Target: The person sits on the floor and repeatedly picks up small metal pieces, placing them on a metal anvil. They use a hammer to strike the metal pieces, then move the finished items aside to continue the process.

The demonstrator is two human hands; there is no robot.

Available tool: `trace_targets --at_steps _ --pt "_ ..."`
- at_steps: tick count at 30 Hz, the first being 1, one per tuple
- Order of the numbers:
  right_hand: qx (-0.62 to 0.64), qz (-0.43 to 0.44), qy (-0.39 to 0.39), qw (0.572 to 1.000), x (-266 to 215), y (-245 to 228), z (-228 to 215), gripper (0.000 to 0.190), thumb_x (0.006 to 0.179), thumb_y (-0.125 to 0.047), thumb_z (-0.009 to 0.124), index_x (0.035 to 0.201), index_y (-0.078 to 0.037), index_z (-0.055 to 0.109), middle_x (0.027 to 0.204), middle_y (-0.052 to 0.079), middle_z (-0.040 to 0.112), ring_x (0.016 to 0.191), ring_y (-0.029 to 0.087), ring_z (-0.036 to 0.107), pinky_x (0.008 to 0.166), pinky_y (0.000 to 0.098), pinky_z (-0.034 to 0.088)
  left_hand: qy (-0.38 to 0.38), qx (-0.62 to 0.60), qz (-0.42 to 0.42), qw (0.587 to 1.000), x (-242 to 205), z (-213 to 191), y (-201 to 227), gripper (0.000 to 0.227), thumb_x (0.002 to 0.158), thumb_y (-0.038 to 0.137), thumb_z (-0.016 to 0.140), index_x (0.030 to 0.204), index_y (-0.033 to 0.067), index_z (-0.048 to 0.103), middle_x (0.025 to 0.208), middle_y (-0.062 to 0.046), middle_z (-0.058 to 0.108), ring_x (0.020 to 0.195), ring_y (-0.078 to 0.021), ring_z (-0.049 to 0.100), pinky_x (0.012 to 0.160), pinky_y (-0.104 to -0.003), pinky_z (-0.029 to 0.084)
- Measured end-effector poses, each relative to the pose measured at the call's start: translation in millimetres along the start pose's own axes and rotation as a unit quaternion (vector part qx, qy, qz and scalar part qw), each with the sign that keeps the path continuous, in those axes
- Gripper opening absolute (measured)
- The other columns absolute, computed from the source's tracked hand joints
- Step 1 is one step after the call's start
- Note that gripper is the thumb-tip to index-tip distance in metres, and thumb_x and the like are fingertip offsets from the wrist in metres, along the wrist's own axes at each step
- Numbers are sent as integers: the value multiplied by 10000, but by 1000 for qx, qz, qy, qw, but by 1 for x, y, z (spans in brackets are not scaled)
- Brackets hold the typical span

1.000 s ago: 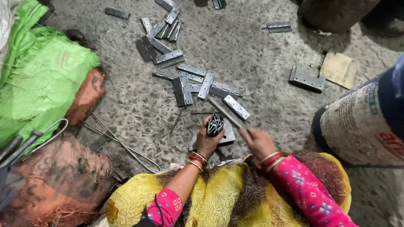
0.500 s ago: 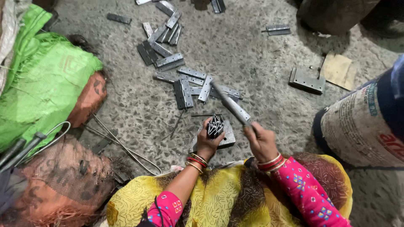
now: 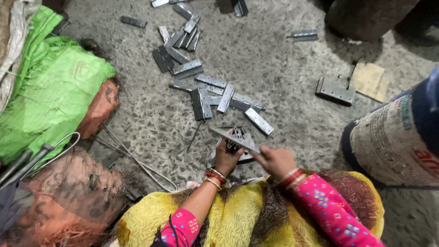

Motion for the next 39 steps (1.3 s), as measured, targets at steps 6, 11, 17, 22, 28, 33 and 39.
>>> trace_targets --at_steps 6,11,17,22,28,33,39 --pt "273 43 98 956 6 13 -1 431 980 -502 583 829 -100 621 560 169 523 490 375 532 490 473 456 12 53 -1 999 3 0 -10 646 766 213 881 1305 100 543 981 -115 763 896 -245 764 786 -364 606" --pt "58 15 81 995 18 20 -6 452 937 -539 640 765 -122 654 552 130 601 495 324 591 491 461 469 -4 63 -60 996 7 4 -14 556 792 228 893 1238 112 583 969 -99 784 874 -243 785 763 -376 616" --pt "159 137 22 978 17 29 4 515 970 -586 518 826 -123 694 589 140 638 536 361 633 540 467 512 7 37 4 999 4 2 -14 710 757 183 884 1366 114 527 1054 -122 759 939 -250 761 805 -371 607" --pt "102 142 -19 984 30 50 19 608 958 -651 489 882 -112 760 713 198 695 723 420 683 664 511 531 20 50 43 998 7 0 -9 728 740 149 901 1363 102 527 1090 -145 747 978 -251 750 837 -379 590" --pt "-50 204 -115 971 39 95 64 631 958 -684 508 916 -119 786 922 176 747 905 409 714 765 529 550 12 15 -13 1000 6 1 -10 644 754 154 872 1325 115 576 1024 -121 775 917 -216 764 822 -342 601" --pt "-136 228 -219 939 36 105 86 456 893 -552 602 1106 -185 768 1141 86 730 1064 326 710 813 574 556 22 2 -77 997 13 0 -20 578 749 177 877 1251 106 601 1017 -76 769 894 -179 742 802 -332 590" --pt "247 78 -82 962 51 72 62 575 877 -564 721 1164 -68 749 1013 125 785 900 246 757 803 375 585 53 -287 -280 915 20 -13 -38 260 754 106 854 972 33 731 941 -68 744 788 -202 688 733 -362 567"
Point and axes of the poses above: each hand's wrist, its own x-axis towards the middle knuckle, its own z-axis out of the palm, y = z × x, the point moved 4 cm from there along x, towards the middle knuckle
